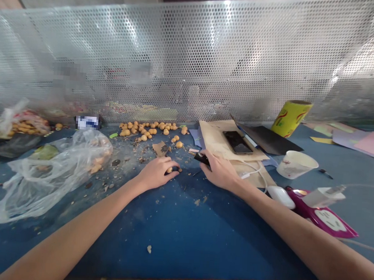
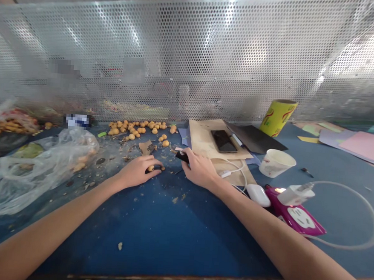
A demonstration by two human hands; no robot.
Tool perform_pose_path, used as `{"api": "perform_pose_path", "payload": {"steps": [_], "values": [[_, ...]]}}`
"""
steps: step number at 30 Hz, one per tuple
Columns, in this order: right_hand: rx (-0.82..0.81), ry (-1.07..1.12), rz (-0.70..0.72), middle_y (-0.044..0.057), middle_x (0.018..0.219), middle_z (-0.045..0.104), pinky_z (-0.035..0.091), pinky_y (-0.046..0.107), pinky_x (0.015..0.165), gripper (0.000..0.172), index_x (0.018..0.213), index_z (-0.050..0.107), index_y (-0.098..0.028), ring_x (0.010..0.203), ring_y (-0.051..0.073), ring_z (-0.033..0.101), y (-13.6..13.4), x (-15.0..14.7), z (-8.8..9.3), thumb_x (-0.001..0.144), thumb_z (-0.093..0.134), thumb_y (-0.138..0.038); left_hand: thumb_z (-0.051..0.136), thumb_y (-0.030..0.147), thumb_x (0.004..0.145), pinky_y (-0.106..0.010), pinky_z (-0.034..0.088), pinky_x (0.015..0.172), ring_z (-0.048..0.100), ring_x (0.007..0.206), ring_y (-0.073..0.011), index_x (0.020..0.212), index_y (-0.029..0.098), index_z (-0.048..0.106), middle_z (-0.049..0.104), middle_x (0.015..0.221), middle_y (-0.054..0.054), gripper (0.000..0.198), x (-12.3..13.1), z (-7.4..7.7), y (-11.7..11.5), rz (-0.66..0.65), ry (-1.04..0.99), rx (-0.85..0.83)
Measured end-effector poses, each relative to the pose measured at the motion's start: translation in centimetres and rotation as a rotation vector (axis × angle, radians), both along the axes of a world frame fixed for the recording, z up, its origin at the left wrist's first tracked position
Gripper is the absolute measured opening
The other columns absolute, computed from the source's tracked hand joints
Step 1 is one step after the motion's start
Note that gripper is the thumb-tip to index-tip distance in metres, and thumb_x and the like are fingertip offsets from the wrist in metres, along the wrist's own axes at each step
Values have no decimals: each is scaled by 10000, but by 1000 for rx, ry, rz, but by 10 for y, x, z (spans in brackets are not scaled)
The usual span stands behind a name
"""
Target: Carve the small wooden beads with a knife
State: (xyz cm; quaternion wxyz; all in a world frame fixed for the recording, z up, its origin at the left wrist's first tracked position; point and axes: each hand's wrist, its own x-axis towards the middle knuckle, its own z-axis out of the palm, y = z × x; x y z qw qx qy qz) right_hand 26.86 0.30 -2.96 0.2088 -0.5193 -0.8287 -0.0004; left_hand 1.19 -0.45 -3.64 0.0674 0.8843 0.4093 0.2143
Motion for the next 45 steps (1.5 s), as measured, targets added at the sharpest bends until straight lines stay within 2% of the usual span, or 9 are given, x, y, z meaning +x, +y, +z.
{"api": "perform_pose_path", "payload": {"steps": [5, 10, 17, 23, 26, 29, 34, 40, 45], "values": [[-42, 38, 87, 48, 1043, 726, 475, 324, 705, 342, 1207, 560, -272, 885, 253, 687, -5, -9, -1, 924, 526, -461, 516, 392, 946, -362, 489, 798, 612, 899, -224, 1082, 214, 660, 644, 937, -67, 266, 4, -3, 2, -35, 30, -10], [-62, 8, 82, 40, 973, 733, 481, 309, 677, 285, 1112, 618, -254, 865, 243, 688, -1, -13, -7, 921, 541, -451, 537, 382, 930, -334, 478, 752, 618, 896, -219, 965, 202, 659, 661, 953, -59, 220, 6, 3, -1, -2, -24, -160], [-4, 79, 176, 66, 1157, 678, 512, 346, 828, 297, 1172, 589, -232, 1027, 242, 650, 2, -12, -13, 940, 531, -407, 578, 373, 896, -343, 466, 765, 622, 868, -225, 901, 186, 665, 683, 905, -64, 207, 7, 6, -4, 5, -63, -210], [84, 124, 200, 110, 1300, 564, 485, 462, 965, 505, 1396, 415, -241, 1162, 274, 565, -2, -14, -6, 915, 555, -300, 527, 450, 919, -296, 438, 714, 586, 761, -172, 898, 175, 647, 655, 838, -31, 301, 20, 10, -17, 97, -425, -388], [154, 153, 388, 97, 1268, 573, 444, 471, 1029, 432, 1366, 465, -260, 1219, 257, 513, -7, -15, -1, 937, 518, -263, 556, 471, 898, -272, 420, 687, 543, 736, -152, 908, 164, 648, 617, 810, -22, 321, 27, 9, -22, 109, -589, -483], [137, 171, 569, 85, 1171, 623, 497, 423, 962, 360, 1325, 521, -251, 1108, 221, 578, -10, -17, 0, 968, 470, -236, 602, 457, 872, -242, 388, 623, 491, 686, -123, 941, 152, 632, 551, 760, -5, 314, 33, 6, -25, 51, -750, -639], [139, 271, 617, 82, 1042, 679, 549, 369, 863, 288, 1217, 624, -220, 970, 188, 633, -10, -17, -5, 989, 451, -248, 666, 421, 836, -212, 272, 509, 343, 561, -71, 902, 148, 536, 341, 662, 55, 310, 41, 2, -30, -80, -1002, -985], [110, 431, 484, 62, 1026, 721, 570, 353, 861, 271, 1112, 704, -229, 940, 185, 672, -12, -17, -2, 981, 473, -283, 535, 369, 905, -252, 401, 635, 464, 672, -112, 903, 170, 528, 470, 740, 14, 200, 42, -4, -33, -90, -935, -812], [96, 502, 440, 51, 986, 729, 574, 326, 825, 240, 1039, 726, -226, 895, 173, 681, -18, -22, 0, 966, 508, -291, 411, 479, 971, -273, 419, 640, 489, 647, -123, 929, 170, 517, 518, 728, -2, 329, 42, 0, -39, -122, -688, -706]]}}
